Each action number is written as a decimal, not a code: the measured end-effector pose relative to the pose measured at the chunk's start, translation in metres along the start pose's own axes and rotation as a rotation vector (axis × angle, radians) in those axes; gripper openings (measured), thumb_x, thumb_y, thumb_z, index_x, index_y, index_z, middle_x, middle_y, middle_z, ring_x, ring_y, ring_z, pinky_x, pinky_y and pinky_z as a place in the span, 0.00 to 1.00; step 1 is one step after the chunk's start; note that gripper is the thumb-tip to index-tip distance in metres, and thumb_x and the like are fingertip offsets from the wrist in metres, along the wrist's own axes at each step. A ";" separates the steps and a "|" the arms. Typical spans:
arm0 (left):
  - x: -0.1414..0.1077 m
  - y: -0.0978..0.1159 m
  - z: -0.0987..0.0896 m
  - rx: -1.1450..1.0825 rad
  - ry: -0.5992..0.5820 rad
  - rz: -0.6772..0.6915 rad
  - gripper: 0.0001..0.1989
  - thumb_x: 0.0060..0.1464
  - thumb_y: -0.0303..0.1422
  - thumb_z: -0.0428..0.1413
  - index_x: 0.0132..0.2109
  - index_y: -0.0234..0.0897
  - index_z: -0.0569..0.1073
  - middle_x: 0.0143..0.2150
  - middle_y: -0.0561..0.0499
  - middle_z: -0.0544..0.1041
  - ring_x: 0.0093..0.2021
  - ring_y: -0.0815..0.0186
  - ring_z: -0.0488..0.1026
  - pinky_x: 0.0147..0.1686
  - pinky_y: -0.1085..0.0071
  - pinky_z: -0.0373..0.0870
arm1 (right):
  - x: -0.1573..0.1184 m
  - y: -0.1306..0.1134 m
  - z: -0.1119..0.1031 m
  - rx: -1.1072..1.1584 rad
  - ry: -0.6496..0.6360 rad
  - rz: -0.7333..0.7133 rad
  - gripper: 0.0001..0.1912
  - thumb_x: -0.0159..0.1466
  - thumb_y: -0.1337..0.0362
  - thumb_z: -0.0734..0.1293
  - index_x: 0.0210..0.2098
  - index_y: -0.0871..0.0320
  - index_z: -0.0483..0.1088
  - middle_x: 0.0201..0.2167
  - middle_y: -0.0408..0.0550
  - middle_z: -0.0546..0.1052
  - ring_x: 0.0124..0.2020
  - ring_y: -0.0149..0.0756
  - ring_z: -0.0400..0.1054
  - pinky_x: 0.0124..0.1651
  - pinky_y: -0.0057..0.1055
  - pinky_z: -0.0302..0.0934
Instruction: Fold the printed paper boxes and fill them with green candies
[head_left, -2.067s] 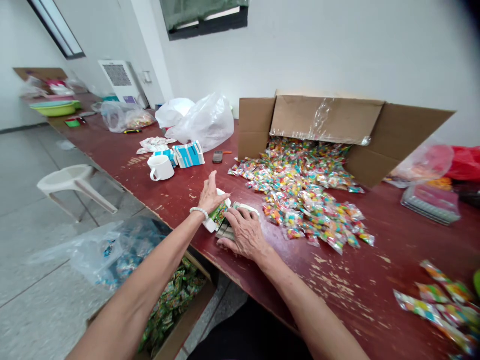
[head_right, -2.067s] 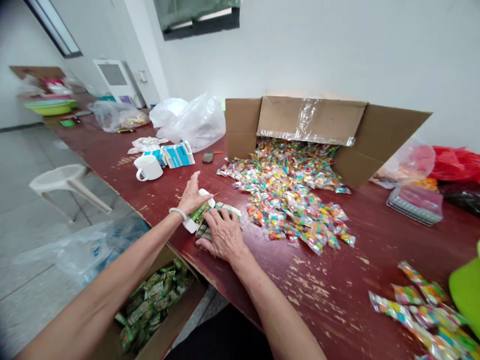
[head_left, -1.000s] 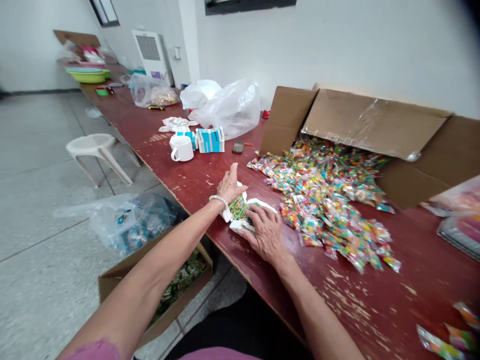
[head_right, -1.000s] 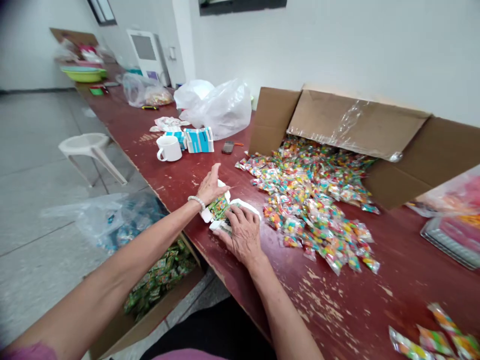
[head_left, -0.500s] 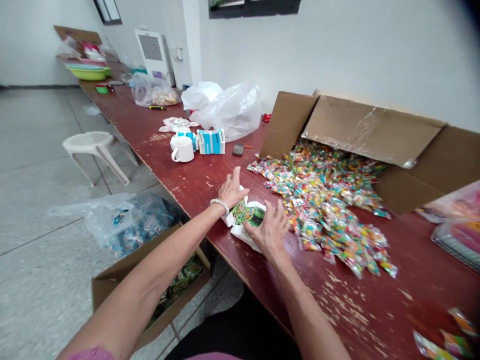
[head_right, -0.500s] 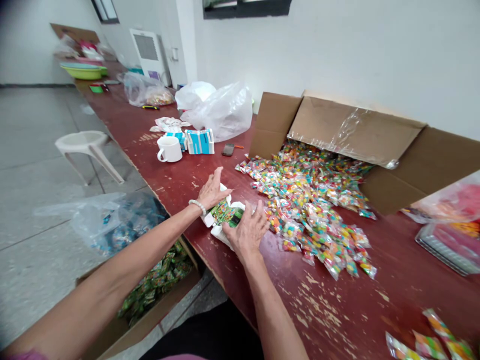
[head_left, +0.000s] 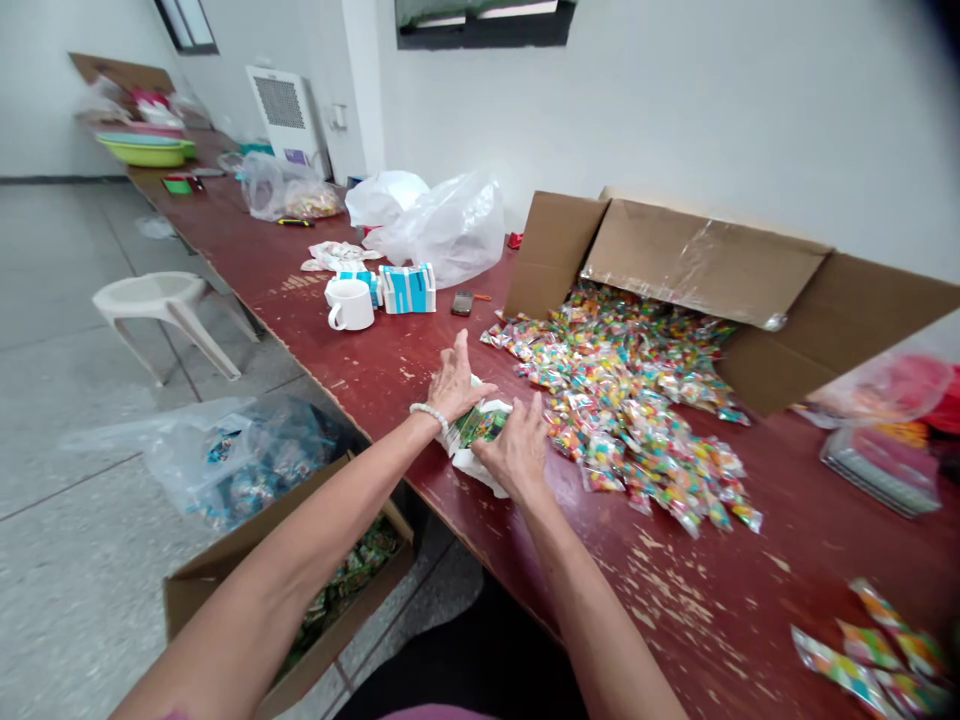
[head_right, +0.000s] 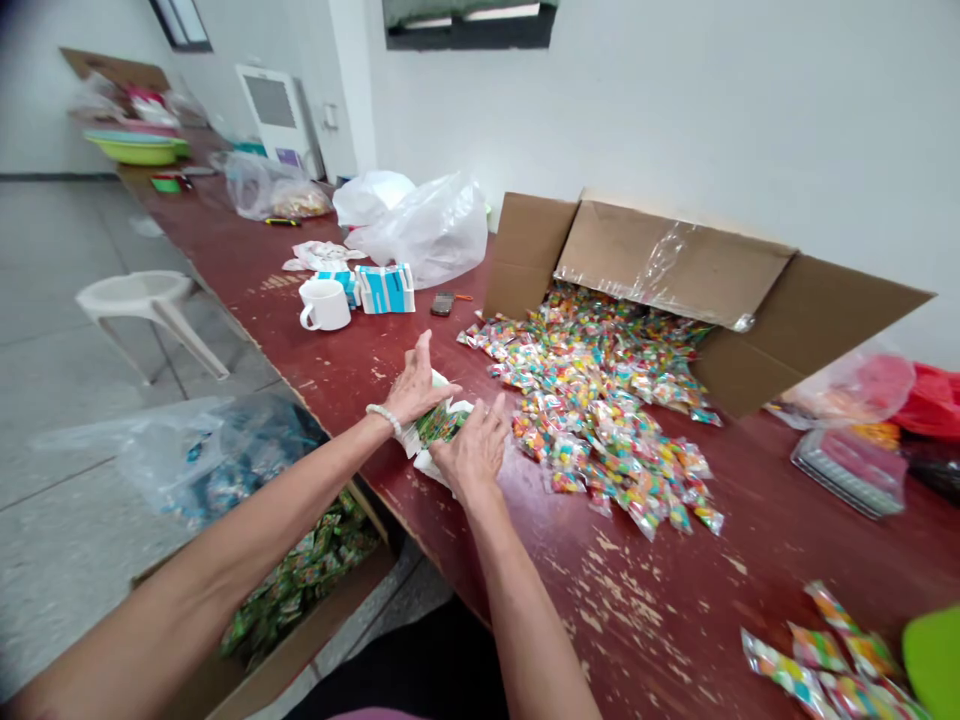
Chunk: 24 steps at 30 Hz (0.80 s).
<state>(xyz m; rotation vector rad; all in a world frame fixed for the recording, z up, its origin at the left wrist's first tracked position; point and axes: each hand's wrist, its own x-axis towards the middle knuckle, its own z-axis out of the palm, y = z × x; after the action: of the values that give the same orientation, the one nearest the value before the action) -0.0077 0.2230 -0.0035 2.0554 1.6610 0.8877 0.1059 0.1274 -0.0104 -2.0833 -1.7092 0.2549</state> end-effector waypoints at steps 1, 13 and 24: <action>0.000 0.000 0.000 -0.012 -0.011 0.005 0.58 0.47 0.38 0.67 0.73 0.37 0.37 0.67 0.30 0.54 0.64 0.42 0.62 0.58 0.50 0.64 | 0.001 -0.001 0.000 0.002 -0.004 0.002 0.47 0.52 0.60 0.71 0.66 0.74 0.56 0.72 0.72 0.44 0.67 0.69 0.51 0.66 0.50 0.50; -0.004 0.003 -0.016 0.139 -0.252 -0.171 0.59 0.38 0.33 0.65 0.71 0.34 0.40 0.58 0.28 0.70 0.57 0.40 0.72 0.50 0.55 0.68 | 0.007 0.013 0.000 0.023 -0.110 -0.022 0.44 0.52 0.56 0.71 0.64 0.67 0.59 0.66 0.66 0.60 0.66 0.62 0.53 0.63 0.48 0.54; -0.010 -0.008 -0.022 0.116 -0.204 -0.148 0.50 0.40 0.34 0.63 0.69 0.42 0.51 0.57 0.37 0.74 0.56 0.46 0.73 0.49 0.59 0.68 | 0.014 0.011 -0.001 0.021 -0.168 0.058 0.45 0.50 0.47 0.75 0.63 0.53 0.61 0.68 0.60 0.55 0.64 0.64 0.55 0.57 0.51 0.58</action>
<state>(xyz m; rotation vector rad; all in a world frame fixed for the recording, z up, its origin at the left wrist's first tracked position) -0.0292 0.2128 0.0053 1.9891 1.7603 0.5267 0.1194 0.1390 -0.0128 -2.1509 -1.7339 0.4760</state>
